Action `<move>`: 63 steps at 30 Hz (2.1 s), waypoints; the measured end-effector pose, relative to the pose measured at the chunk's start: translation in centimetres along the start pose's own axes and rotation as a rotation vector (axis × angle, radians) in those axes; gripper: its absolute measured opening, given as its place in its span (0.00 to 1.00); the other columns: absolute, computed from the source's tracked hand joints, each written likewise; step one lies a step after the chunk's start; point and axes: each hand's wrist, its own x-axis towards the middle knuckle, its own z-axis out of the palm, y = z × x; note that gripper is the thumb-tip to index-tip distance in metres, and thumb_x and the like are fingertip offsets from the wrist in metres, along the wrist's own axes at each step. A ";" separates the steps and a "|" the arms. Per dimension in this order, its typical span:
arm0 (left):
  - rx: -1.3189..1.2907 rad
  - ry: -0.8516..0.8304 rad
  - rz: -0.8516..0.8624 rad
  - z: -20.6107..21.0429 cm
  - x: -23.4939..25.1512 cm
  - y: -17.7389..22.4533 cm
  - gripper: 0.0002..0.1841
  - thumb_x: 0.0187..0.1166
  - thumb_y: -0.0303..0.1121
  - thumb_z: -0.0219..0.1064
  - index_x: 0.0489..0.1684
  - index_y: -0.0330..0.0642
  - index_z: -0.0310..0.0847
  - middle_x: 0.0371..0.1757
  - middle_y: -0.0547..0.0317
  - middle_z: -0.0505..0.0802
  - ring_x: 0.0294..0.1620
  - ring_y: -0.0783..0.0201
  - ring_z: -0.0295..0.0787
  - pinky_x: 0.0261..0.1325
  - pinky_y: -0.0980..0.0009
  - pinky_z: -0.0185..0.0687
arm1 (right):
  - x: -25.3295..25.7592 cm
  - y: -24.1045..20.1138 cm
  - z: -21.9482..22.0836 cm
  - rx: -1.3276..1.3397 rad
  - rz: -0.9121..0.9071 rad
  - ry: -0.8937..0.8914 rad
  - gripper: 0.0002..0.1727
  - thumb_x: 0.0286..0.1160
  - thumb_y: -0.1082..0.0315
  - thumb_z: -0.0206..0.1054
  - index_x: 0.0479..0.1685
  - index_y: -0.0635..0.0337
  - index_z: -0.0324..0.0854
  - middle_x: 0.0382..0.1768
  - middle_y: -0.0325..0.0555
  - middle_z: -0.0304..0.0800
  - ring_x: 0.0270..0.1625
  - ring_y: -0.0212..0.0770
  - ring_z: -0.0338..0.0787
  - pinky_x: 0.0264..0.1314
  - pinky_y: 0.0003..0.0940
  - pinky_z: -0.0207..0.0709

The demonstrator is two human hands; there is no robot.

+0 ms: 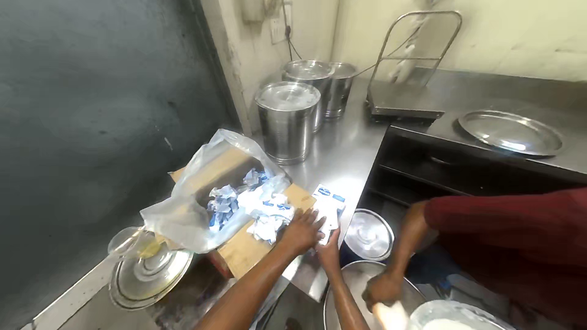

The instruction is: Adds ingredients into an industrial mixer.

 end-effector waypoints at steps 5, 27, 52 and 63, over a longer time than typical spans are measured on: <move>0.000 -0.083 0.007 -2.5 4.2 0.1 0.30 0.93 0.57 0.42 0.90 0.59 0.64 0.92 0.55 0.65 0.95 0.47 0.47 0.93 0.38 0.31 | -1.4 -0.1 0.6 -0.012 0.010 0.005 0.70 0.52 0.64 0.87 0.95 0.63 0.34 0.91 0.64 0.50 0.89 0.52 0.64 0.88 0.46 0.64; -1.146 0.856 -0.676 8.5 -32.6 5.9 0.19 0.91 0.34 0.49 0.59 0.30 0.84 0.42 0.57 0.95 0.43 0.66 0.93 0.53 0.68 0.91 | -8.1 -2.1 -2.1 0.380 0.245 0.039 0.39 0.78 0.71 0.69 0.87 0.58 0.53 0.70 0.58 0.78 0.64 0.49 0.87 0.59 0.49 0.88; -0.908 2.533 -1.486 18.3 -89.5 52.8 0.26 0.93 0.48 0.48 0.76 0.36 0.71 0.55 0.48 0.92 0.53 0.61 0.92 0.60 0.61 0.89 | -90.7 -7.7 -2.7 -0.475 1.459 -2.355 0.48 0.78 0.22 0.34 0.76 0.53 0.71 0.64 0.60 0.86 0.63 0.60 0.89 0.60 0.60 0.86; 0.026 2.834 -2.013 25.1 -103.9 67.8 0.32 0.90 0.47 0.56 0.93 0.56 0.55 0.75 0.53 0.84 0.67 0.60 0.87 0.69 0.58 0.85 | -117.7 -6.5 -14.0 -0.427 0.502 -2.932 0.30 0.91 0.59 0.57 0.91 0.40 0.57 0.62 0.56 0.88 0.53 0.51 0.93 0.51 0.47 0.90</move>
